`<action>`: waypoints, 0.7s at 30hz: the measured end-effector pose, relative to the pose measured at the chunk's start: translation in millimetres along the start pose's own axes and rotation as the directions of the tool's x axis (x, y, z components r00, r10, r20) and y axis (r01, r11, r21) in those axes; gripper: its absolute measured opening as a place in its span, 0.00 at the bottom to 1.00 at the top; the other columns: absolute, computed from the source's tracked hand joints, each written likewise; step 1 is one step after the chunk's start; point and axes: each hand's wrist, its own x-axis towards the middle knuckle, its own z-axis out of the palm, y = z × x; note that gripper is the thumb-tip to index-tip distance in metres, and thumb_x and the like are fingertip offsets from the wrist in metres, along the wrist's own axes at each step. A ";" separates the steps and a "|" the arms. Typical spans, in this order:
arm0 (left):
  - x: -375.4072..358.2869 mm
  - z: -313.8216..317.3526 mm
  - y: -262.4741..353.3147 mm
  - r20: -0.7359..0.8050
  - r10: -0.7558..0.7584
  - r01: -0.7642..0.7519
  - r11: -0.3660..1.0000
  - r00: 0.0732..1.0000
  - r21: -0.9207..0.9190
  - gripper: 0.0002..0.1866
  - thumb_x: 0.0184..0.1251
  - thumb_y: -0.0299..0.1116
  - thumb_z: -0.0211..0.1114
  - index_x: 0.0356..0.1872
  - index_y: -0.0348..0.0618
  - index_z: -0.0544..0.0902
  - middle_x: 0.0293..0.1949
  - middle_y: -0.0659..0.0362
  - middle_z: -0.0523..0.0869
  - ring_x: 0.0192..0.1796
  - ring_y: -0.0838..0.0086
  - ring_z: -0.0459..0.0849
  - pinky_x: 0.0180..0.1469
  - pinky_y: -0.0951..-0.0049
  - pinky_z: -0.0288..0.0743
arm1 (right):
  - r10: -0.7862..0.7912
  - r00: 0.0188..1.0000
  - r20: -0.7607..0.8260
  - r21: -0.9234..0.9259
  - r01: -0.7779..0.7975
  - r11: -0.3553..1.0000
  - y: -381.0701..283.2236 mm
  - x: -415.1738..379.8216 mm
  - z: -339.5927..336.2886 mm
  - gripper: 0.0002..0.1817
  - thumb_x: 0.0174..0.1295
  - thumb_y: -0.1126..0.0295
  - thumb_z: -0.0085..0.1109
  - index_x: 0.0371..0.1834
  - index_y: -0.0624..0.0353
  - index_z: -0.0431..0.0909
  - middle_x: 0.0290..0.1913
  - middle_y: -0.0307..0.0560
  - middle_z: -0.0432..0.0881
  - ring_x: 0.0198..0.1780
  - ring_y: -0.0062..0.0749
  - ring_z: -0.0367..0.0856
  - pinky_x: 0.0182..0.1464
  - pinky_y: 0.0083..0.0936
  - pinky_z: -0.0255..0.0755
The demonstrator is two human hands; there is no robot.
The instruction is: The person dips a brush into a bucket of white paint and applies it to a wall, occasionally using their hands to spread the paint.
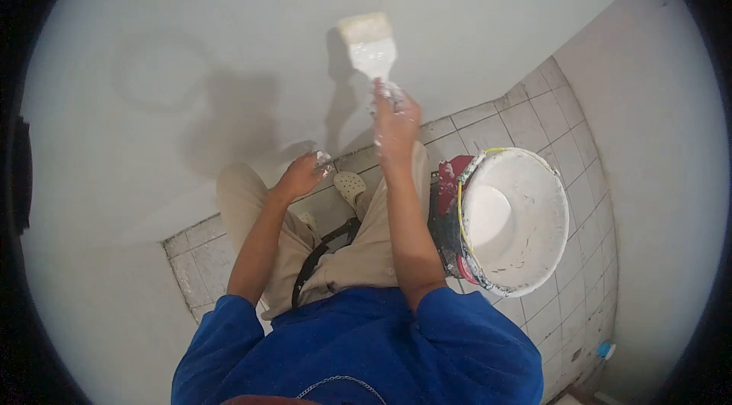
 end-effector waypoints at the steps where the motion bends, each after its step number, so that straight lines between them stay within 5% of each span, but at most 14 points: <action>1: 2.3 -5.2 2.7 0.007 -0.015 0.015 1.000 1.000 0.007 0.18 0.61 0.38 0.58 0.49 0.39 0.75 0.47 0.41 0.78 0.53 0.47 0.74 0.57 0.57 0.68 | 0.102 0.995 -0.003 -0.161 -0.102 0.982 14.1 0.0 -0.5 0.14 0.62 0.61 0.60 0.32 0.62 0.79 0.17 0.31 0.70 0.17 0.14 0.63 0.19 0.17 0.55; 2: 3.8 -6.7 3.7 -0.002 -0.007 0.007 1.000 1.000 -0.012 0.18 0.61 0.38 0.58 0.49 0.39 0.76 0.46 0.42 0.79 0.52 0.48 0.75 0.56 0.57 0.68 | 0.198 0.980 -0.021 -0.315 -0.194 0.929 44.7 2.6 -5.5 0.15 0.61 0.60 0.61 0.31 0.63 0.79 0.18 0.34 0.71 0.18 0.16 0.65 0.20 0.18 0.57; 4: 3.8 -0.2 -0.4 -0.026 0.010 -0.011 0.999 1.000 -0.053 0.17 0.61 0.38 0.58 0.48 0.40 0.76 0.45 0.43 0.79 0.50 0.48 0.76 0.54 0.57 0.69 | -0.212 0.977 -0.040 -0.708 0.122 0.696 165.3 4.7 -35.5 0.17 0.60 0.59 0.61 0.26 0.65 0.79 0.18 0.38 0.73 0.19 0.20 0.68 0.21 0.23 0.60; 5: 9.7 -0.2 -3.1 -0.068 0.043 -0.045 0.999 0.997 -0.020 0.17 0.61 0.37 0.58 0.48 0.40 0.76 0.43 0.43 0.79 0.49 0.49 0.76 0.52 0.56 0.69 | 0.117 0.988 -0.103 -0.581 -0.155 0.799 187.0 -2.3 -49.1 0.18 0.59 0.59 0.61 0.24 0.66 0.78 0.18 0.39 0.74 0.19 0.21 0.69 0.22 0.25 0.61; 6: 12.4 3.8 -5.2 -0.105 0.069 -0.068 0.998 0.992 0.008 0.17 0.61 0.37 0.58 0.48 0.40 0.76 0.42 0.44 0.79 0.48 0.49 0.77 0.51 0.56 0.70 | 0.448 0.888 -0.103 -0.438 -0.445 0.781 196.1 -9.0 -61.2 0.19 0.59 0.59 0.61 0.22 0.67 0.78 0.18 0.41 0.74 0.19 0.23 0.69 0.22 0.27 0.61; 9: -0.8 3.6 -3.4 -0.094 0.062 -0.065 0.998 0.994 -0.024 0.16 0.61 0.37 0.58 0.47 0.40 0.76 0.39 0.45 0.79 0.45 0.50 0.77 0.48 0.56 0.70 | 0.396 0.915 -0.074 -0.388 -0.392 0.834 185.0 12.3 -60.2 0.17 0.60 0.62 0.60 0.23 0.66 0.78 0.16 0.37 0.71 0.16 0.19 0.65 0.19 0.25 0.57; 11: -2.4 6.2 -2.4 -0.080 0.065 -0.068 0.997 0.995 -0.041 0.16 0.61 0.37 0.59 0.47 0.40 0.76 0.38 0.45 0.79 0.45 0.50 0.77 0.48 0.56 0.70 | 0.316 0.947 -0.051 -0.230 -0.319 0.920 70.1 4.3 -29.1 0.15 0.61 0.62 0.59 0.23 0.63 0.79 0.15 0.33 0.68 0.16 0.15 0.61 0.18 0.20 0.53; 16: 2.6 7.1 -10.7 -0.084 0.067 -0.068 0.998 0.994 -0.008 0.16 0.61 0.38 0.59 0.46 0.39 0.76 0.41 0.45 0.79 0.46 0.49 0.77 0.50 0.56 0.70 | 0.130 0.991 -0.033 -0.015 -0.131 0.991 -12.1 13.1 -13.3 0.14 0.62 0.61 0.59 0.25 0.60 0.78 0.16 0.29 0.67 0.16 0.12 0.58 0.18 0.18 0.49; 21: 2.2 8.7 -9.2 -0.088 0.027 -0.031 0.999 0.996 -0.038 0.17 0.63 0.39 0.58 0.47 0.39 0.76 0.44 0.44 0.79 0.49 0.49 0.76 0.51 0.57 0.70 | 0.343 0.939 0.014 -0.367 -0.315 0.876 130.3 16.1 -54.9 0.16 0.61 0.58 0.60 0.26 0.61 0.79 0.16 0.32 0.68 0.16 0.14 0.61 0.17 0.15 0.52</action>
